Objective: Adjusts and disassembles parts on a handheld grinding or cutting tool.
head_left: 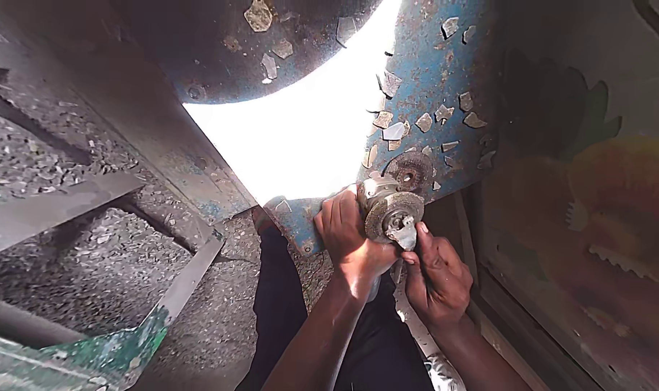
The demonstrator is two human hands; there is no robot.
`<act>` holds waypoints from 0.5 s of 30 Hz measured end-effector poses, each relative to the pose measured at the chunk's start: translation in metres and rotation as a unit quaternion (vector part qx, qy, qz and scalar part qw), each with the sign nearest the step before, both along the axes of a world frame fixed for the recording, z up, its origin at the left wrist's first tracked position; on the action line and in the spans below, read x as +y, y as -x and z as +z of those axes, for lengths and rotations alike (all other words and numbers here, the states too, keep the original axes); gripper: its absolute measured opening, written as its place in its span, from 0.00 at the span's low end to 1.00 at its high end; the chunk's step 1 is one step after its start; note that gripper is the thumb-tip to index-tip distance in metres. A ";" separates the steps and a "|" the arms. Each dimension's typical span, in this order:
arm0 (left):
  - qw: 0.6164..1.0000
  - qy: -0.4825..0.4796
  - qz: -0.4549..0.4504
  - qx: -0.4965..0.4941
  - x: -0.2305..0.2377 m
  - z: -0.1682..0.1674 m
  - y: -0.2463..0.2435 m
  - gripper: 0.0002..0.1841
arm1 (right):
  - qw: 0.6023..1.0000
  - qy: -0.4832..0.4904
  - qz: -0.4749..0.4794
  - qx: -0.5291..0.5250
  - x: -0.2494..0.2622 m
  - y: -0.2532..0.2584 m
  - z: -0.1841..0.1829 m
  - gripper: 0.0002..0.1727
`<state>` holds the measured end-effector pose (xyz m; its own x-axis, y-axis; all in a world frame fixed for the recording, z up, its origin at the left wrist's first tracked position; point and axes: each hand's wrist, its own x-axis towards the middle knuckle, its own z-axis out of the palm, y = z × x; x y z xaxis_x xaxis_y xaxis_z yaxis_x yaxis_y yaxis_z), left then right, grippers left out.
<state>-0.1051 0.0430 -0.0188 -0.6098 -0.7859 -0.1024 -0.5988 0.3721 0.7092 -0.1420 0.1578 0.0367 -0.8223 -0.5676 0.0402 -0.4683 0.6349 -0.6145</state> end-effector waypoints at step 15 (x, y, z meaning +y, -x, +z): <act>1.000 -0.015 -0.002 0.008 0.000 -0.004 -0.001 0.46 | 0.938 -0.043 0.340 0.045 0.017 0.132 0.005 0.20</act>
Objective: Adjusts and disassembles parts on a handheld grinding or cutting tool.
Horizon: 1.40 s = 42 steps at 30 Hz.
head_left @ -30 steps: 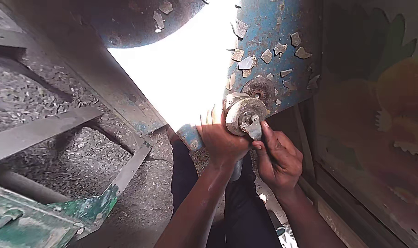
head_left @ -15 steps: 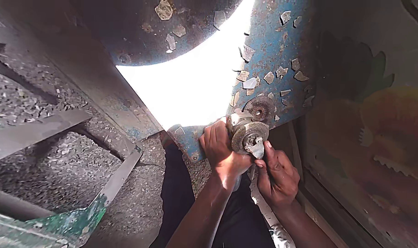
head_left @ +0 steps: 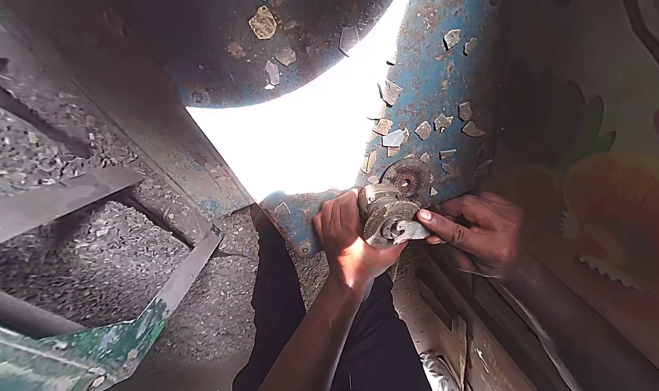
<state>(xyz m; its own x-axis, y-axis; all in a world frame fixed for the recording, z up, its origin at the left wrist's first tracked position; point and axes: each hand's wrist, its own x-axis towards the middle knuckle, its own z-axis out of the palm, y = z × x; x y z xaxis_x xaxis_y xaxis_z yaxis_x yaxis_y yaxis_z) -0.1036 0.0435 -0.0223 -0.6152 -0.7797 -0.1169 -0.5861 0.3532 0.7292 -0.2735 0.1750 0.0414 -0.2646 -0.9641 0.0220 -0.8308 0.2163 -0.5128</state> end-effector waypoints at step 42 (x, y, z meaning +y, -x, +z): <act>0.988 0.000 -0.149 -0.036 -0.014 0.008 0.008 0.46 | 0.238 0.602 -0.463 -0.606 -0.061 -0.060 -0.002 0.42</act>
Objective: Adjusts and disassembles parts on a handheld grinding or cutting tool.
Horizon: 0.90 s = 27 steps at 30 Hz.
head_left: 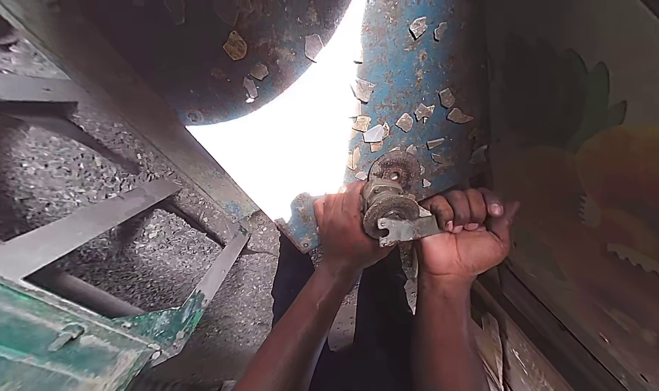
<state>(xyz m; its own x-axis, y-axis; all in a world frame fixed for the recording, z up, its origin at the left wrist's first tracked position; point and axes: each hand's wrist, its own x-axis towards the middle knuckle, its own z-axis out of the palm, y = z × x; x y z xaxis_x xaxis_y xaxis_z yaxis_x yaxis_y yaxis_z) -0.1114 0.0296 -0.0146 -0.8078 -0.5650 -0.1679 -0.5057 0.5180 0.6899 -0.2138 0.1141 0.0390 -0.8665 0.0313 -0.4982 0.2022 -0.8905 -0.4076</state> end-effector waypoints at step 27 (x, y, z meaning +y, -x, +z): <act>0.980 -0.164 0.025 -0.109 0.001 0.025 0.008 0.38 | 0.418 -0.691 0.434 0.400 0.027 -0.003 0.030 0.16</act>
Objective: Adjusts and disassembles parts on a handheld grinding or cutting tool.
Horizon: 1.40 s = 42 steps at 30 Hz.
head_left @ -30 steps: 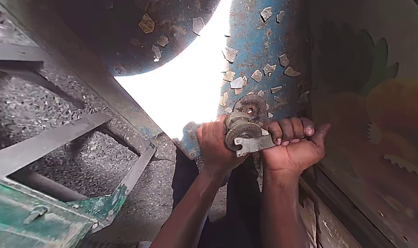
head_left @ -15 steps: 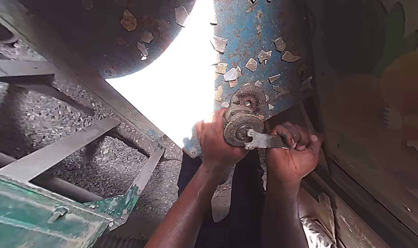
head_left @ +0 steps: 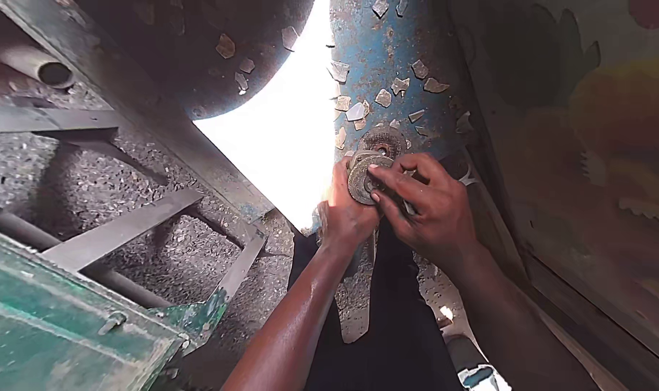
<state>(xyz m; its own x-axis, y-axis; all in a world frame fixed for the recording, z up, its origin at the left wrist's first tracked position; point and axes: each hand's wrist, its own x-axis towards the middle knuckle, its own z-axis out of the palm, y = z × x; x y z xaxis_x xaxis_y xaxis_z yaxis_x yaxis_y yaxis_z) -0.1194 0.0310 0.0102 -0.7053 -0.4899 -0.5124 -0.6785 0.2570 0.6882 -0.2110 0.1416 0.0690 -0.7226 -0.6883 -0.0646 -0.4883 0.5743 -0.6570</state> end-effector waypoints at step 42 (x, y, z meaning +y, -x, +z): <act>0.990 -0.043 0.134 -0.008 0.012 0.003 -0.012 0.25 | 0.428 0.651 -0.465 -0.421 0.038 -0.025 0.010 0.44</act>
<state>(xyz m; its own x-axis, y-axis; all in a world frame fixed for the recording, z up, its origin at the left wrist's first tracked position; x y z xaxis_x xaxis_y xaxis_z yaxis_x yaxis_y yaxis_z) -0.1071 0.0432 0.0130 -0.5470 -0.6134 -0.5697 -0.7252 0.0073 0.6885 -0.1856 0.1795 0.0794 -0.8213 0.0223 -0.5701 0.2777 -0.8572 -0.4336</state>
